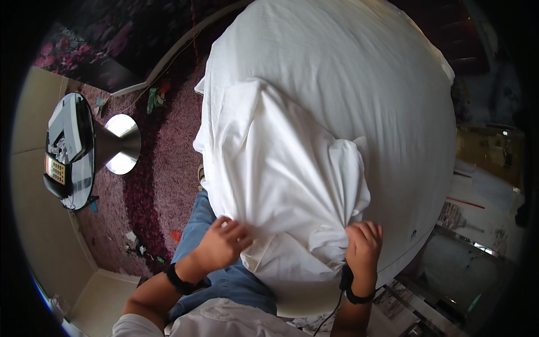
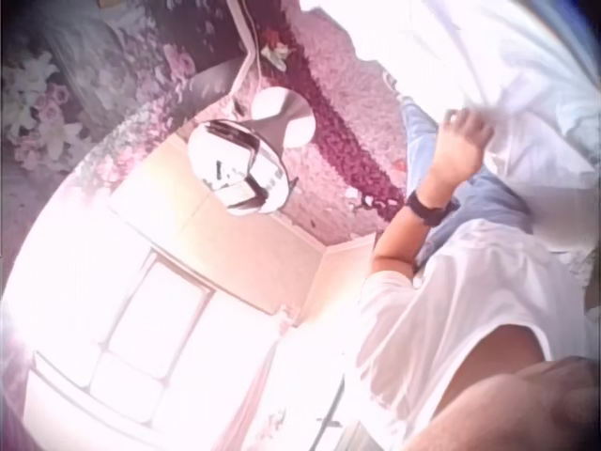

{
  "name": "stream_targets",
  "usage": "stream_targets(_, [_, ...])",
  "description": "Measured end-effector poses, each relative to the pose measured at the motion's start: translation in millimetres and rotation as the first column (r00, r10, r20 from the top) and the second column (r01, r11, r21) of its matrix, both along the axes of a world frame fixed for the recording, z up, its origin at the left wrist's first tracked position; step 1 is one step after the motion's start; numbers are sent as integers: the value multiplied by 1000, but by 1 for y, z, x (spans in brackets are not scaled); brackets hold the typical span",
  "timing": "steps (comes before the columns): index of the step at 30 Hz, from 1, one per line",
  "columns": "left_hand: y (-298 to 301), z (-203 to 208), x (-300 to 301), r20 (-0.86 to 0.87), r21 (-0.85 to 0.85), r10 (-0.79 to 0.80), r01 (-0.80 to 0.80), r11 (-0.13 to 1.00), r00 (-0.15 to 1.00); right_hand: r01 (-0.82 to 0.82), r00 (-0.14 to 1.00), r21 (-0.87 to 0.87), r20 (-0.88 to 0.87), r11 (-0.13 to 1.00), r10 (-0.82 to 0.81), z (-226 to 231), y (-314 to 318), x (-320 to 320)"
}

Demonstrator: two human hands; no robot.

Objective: The person puts a white pillow into a white pillowcase. They pull the case over the pillow, smooth the fabric, and tuck the edges to fit the pillow inside.

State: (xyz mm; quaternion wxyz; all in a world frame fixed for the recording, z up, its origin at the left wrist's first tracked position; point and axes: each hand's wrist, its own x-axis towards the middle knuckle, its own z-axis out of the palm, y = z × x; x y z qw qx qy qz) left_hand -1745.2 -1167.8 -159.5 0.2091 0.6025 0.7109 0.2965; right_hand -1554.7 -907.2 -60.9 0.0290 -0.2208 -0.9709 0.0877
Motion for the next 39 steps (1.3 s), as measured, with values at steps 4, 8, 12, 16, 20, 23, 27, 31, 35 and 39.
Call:
stream_targets(4, [-16,-5,39,185,-11,-278,284,959,943,109,955,-54,283,993,-89,22,-3,49])
stream_targets(8, [-13,-10,61,332,-73,-422,469,880,844,266,839,-228,534,937,-109,19,-5,99])
stream_targets(12, [-7,-8,43,393,-90,-370,436,895,842,381,775,-165,594,910,-216,35,-9,83])
stream_targets(16, [21,-23,-5,367,-110,365,-350,930,855,332,938,-8,109,943,-329,22,4,24])
stream_targets(20, [34,-83,-40,232,-289,758,-701,652,609,171,981,45,-97,984,-166,-29,17,-36])
stream_targets(23, [40,-101,-45,277,-337,750,-670,662,601,116,993,119,-36,986,-113,-67,21,-79])
stream_targets(27, [44,-94,-46,361,-254,760,-727,638,541,44,989,127,137,991,-62,-98,34,-86])
stream_targets(31, [26,-65,-50,438,38,655,-741,670,616,60,951,99,-309,993,-27,-73,34,-84])
stream_targets(35, [-11,-27,-33,429,175,417,-526,832,802,155,905,-35,-397,987,-156,-24,26,-42])
stream_targets(39, [-36,-26,7,353,-118,153,-118,986,923,234,920,-170,-281,957,-274,-20,19,-7])
